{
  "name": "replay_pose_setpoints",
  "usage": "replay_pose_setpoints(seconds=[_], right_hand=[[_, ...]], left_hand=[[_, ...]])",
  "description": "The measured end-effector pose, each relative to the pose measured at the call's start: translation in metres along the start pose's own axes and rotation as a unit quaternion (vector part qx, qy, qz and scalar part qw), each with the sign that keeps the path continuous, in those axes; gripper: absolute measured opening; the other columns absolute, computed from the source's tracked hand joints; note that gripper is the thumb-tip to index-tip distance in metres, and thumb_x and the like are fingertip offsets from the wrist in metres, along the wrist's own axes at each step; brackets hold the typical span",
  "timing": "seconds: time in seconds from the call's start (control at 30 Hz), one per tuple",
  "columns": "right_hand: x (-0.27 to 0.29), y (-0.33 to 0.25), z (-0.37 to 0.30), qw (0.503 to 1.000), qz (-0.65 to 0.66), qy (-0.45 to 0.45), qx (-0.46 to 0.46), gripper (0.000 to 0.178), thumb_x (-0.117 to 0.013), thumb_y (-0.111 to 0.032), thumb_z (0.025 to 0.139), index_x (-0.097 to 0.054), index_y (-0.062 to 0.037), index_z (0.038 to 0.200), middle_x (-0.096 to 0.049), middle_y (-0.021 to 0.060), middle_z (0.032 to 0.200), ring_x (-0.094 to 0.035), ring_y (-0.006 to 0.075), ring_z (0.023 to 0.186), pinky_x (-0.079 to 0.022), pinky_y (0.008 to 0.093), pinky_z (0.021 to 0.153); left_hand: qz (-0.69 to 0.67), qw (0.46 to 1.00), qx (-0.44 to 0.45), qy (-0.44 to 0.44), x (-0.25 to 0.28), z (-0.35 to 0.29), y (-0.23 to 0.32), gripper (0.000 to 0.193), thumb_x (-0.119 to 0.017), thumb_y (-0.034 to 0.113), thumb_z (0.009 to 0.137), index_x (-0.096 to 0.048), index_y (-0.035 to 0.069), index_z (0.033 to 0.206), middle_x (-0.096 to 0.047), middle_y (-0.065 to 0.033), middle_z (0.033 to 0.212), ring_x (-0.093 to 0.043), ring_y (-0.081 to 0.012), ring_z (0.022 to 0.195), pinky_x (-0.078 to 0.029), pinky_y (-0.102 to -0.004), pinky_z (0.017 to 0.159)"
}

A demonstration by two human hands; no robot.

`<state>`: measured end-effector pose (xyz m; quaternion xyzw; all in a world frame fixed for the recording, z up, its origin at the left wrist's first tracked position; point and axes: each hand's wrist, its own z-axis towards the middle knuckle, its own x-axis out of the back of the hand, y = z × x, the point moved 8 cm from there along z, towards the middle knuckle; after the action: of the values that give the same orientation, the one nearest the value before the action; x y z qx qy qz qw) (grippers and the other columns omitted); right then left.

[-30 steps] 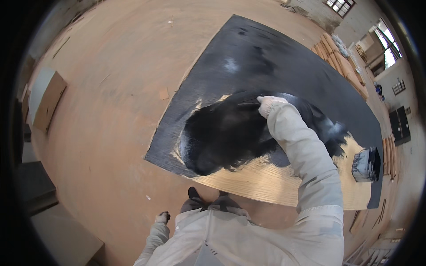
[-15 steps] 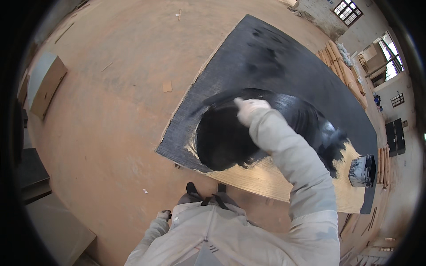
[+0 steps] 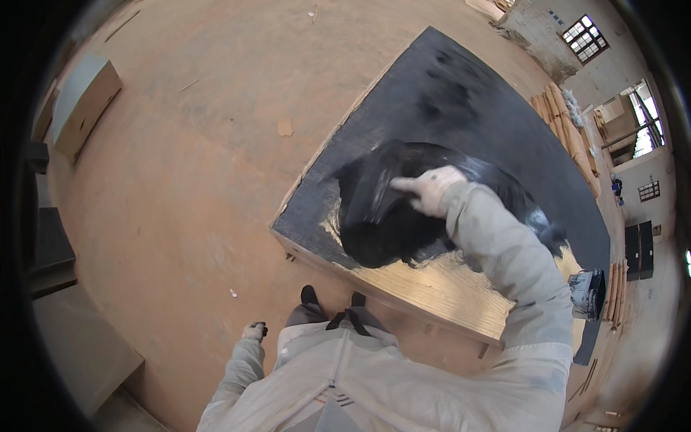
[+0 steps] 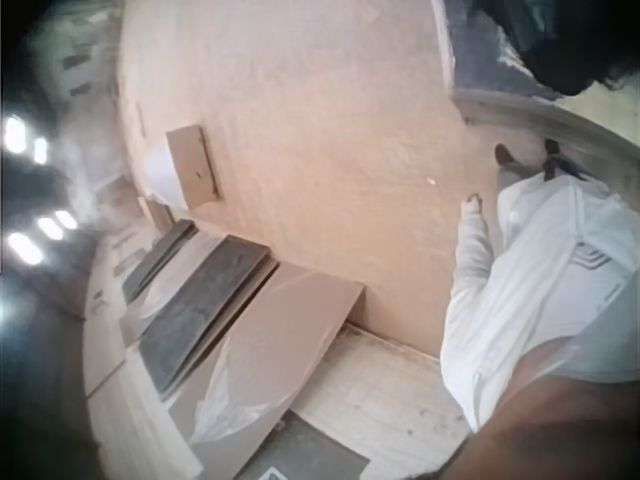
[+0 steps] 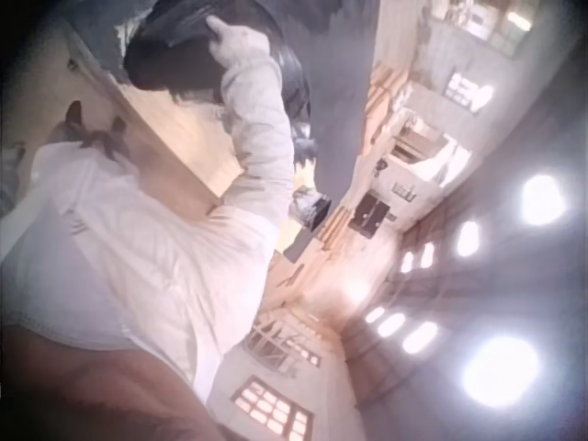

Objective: The person applies black paint to a large wooden board using a brush. They repeatedly dip the brush into a paint container and spread the paint across the surface, working from one side to the other.

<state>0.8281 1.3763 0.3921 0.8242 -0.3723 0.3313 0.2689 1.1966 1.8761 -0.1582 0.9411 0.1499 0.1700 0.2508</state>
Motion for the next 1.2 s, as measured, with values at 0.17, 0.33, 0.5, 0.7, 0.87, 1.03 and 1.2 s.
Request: replay_pose_setpoints(seconds=[0.17, 0.33, 0.5, 0.7, 0.87, 1.03, 1.2], right_hand=[[0.004, 0.008, 0.023, 0.997, 0.024, 0.070, -0.025, 0.065, -0.064, -0.028, 0.098, -0.048, -0.0298, 0.161, -0.073, 0.0172, 0.131, -0.070, 0.0349, 0.123, -0.055, 0.0417, 0.105], [-0.011, -0.032, -0.007, 0.995, -0.041, 0.019, 0.085, 0.065, -0.065, -0.032, 0.096, -0.050, -0.0336, 0.160, -0.076, 0.0157, 0.126, -0.071, 0.0367, 0.119, -0.056, 0.0441, 0.104], [-0.001, 0.016, 0.028, 0.997, 0.022, 0.069, 0.006, 0.064, -0.063, -0.025, 0.097, -0.051, -0.0290, 0.159, -0.074, 0.0153, 0.131, -0.071, 0.0339, 0.122, -0.056, 0.0434, 0.104], [-0.037, -0.061, -0.032, 0.971, -0.095, 0.057, 0.211, 0.064, -0.064, -0.030, 0.098, -0.050, -0.0378, 0.160, -0.072, 0.0151, 0.135, -0.070, 0.0341, 0.124, -0.055, 0.0431, 0.105], [-0.026, -0.026, -0.010, 0.956, -0.105, 0.150, 0.230, 0.064, -0.067, -0.028, 0.096, -0.053, -0.0355, 0.158, -0.072, 0.0135, 0.136, -0.070, 0.0344, 0.123, -0.056, 0.0429, 0.104], [-0.054, -0.062, -0.061, 0.932, -0.159, 0.130, 0.300, 0.058, -0.067, -0.028, 0.098, -0.058, -0.0396, 0.154, -0.076, 0.0140, 0.125, -0.074, 0.0349, 0.112, -0.059, 0.0428, 0.096], [-0.084, 0.060, -0.079, 0.944, -0.138, 0.130, 0.271, 0.061, -0.075, -0.014, 0.092, -0.067, -0.0418, 0.145, -0.078, 0.0135, 0.097, -0.077, 0.0348, 0.092, -0.060, 0.0436, 0.085]], left_hand=[[0.053, 0.998, 0.041, 0.007, -0.004, -0.015, -0.043, 0.023, -0.069, 0.015, 0.099, -0.079, -0.001, 0.112, -0.078, -0.0131, 0.087, -0.071, -0.0201, 0.073, -0.057, -0.0344, 0.065], [-0.045, 0.998, 0.027, 0.031, -0.013, -0.037, -0.075, 0.023, -0.071, 0.016, 0.097, -0.080, -0.001, 0.110, -0.077, -0.0122, 0.085, -0.070, -0.0191, 0.070, -0.056, -0.0343, 0.063], [-0.068, 0.996, 0.003, 0.061, -0.048, -0.065, -0.080, 0.024, -0.071, 0.018, 0.098, -0.080, 0.000, 0.111, -0.079, -0.0116, 0.089, -0.071, -0.0186, 0.073, -0.058, -0.0340, 0.066], [-0.132, 0.985, 0.016, 0.110, -0.103, -0.137, -0.156, 0.028, -0.071, 0.020, 0.099, -0.079, 0.000, 0.117, -0.080, -0.0128, 0.095, -0.075, -0.0202, 0.083, -0.060, -0.0342, 0.077], [-0.108, 0.986, 0.061, 0.113, -0.169, -0.221, -0.215, 0.025, -0.071, 0.019, 0.099, -0.079, 0.000, 0.112, -0.078, -0.0119, 0.088, -0.072, -0.0194, 0.076, -0.058, -0.0342, 0.069], [-0.067, 0.976, 0.165, 0.128, -0.222, -0.317, -0.290, 0.024, -0.071, 0.021, 0.097, -0.081, 0.002, 0.108, -0.078, -0.0114, 0.088, -0.072, -0.0208, 0.075, -0.057, -0.0358, 0.067], [0.048, 0.970, 0.189, 0.147, -0.244, -0.343, -0.334, 0.040, -0.076, 0.037, 0.091, -0.083, 0.008, 0.116, -0.081, -0.0157, 0.114, -0.077, -0.0240, 0.108, -0.057, -0.0377, 0.098]])
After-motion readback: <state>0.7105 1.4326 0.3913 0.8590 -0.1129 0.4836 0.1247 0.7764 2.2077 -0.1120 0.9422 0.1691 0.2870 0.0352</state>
